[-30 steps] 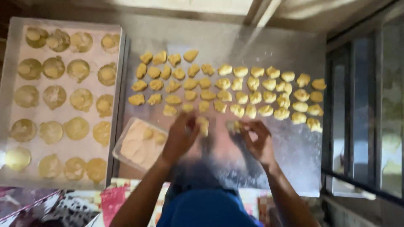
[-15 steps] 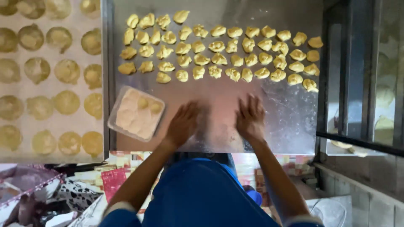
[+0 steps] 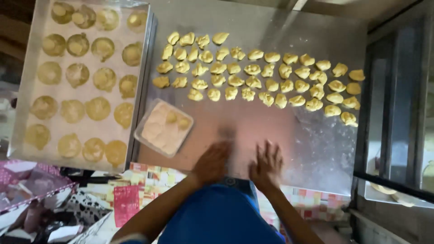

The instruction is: The person repeatedly rolls small pieces of dough into balls on a metal countertop, then places them into a plastic container. The person also arranges flattened dough pieces on a baking tray. The process is repetitive and focused on shaping and organizing the dough.

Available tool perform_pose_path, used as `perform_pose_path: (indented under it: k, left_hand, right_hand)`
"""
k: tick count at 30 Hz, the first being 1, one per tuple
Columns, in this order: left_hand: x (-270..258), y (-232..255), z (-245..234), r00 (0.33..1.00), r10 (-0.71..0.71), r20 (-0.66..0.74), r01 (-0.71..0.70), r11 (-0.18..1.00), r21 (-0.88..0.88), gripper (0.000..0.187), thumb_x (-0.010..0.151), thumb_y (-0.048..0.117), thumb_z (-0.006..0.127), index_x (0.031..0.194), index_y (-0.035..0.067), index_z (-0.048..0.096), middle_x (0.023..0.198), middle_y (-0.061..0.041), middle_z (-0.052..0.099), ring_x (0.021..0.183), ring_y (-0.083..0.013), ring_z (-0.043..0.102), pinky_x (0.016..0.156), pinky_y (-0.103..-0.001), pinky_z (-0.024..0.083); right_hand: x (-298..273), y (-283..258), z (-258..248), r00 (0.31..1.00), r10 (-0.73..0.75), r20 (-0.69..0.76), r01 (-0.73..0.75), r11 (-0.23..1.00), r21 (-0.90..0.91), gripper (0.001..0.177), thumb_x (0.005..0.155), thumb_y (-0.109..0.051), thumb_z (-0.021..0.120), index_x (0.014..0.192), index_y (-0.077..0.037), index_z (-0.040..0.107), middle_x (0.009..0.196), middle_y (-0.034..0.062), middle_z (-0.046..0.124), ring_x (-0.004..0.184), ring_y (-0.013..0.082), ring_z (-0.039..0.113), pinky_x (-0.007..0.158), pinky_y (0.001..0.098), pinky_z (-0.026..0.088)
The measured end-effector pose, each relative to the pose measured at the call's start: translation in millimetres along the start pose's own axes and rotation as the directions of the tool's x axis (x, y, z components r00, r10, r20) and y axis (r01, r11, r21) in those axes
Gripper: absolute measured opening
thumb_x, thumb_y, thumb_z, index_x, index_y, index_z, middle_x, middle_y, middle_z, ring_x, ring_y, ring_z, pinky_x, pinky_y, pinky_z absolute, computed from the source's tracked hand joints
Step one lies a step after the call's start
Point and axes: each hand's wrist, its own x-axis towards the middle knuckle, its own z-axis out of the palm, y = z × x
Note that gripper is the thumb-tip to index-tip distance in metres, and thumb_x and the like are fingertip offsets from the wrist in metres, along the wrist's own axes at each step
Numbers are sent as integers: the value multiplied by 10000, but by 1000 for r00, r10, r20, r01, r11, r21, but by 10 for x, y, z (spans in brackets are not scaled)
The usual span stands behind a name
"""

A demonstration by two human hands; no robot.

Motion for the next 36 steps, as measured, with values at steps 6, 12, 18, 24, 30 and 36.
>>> perform_pose_path:
  k: [6, 12, 18, 24, 30, 36]
  left_hand:
    - [-38, -247, 153, 997, -67, -35, 73, 977, 199, 697, 899, 385, 658, 1481, 26, 525, 1495, -254, 535, 1394, -435, 505, 1154, -593, 397]
    - [197, 75, 157, 990, 117, -83, -117, 993, 7, 571, 993, 356, 458, 1453, 39, 573, 1539, -218, 518, 1363, -346, 552, 1103, -542, 425]
    - [12, -106, 48, 999, -16, -38, 25, 971, 240, 672, 928, 315, 510, 1519, 0, 452, 1602, -265, 403, 1447, -440, 426, 1178, -576, 336]
    - [377, -21, 134, 999, 51, 2, -51, 993, -110, 777, 893, 328, 573, 1567, -19, 402, 1553, -297, 464, 1439, -477, 441, 1218, -602, 275]
    - [100, 153, 75, 983, 137, -121, -109, 970, 216, 497, 983, 265, 496, 1361, -39, 603, 1388, -320, 573, 1298, -484, 552, 1140, -589, 392]
    - [-156, -386, 545, 962, 176, -207, -126, 964, 236, 417, 955, 163, 492, 1292, -30, 644, 1386, -269, 613, 1299, -434, 586, 1159, -560, 420]
  right_hand:
    - [111, 323, 19, 992, 44, -117, -56, 993, -100, 534, 993, -367, 571, 1468, -131, 638, 1515, 209, 572, 1388, 496, 510, 1036, 552, 492]
    - [227, -162, -76, 985, 53, -163, -40, 996, 82, 533, 1004, -380, 533, 1512, -227, 583, 1601, 117, 501, 1445, 440, 472, 1117, 502, 417]
    - [46, 237, -210, 997, 67, -47, -66, 998, 19, 556, 991, -333, 565, 1512, -137, 577, 1555, 240, 511, 1403, 544, 464, 1044, 570, 471]
    - [549, 80, 79, 958, 52, -282, -25, 995, 97, 533, 960, -334, 635, 1466, -166, 631, 1510, 188, 563, 1368, 468, 529, 1030, 521, 483]
    - [5, -69, -147, 977, 47, -208, -57, 998, -41, 626, 991, -358, 492, 1603, -237, 438, 1663, 230, 374, 1461, 523, 405, 1111, 559, 406]
    - [133, 275, -82, 968, -194, -156, 177, 978, -113, 448, 978, -231, 606, 1375, -30, 651, 1454, 296, 572, 1341, 587, 484, 1089, 634, 419]
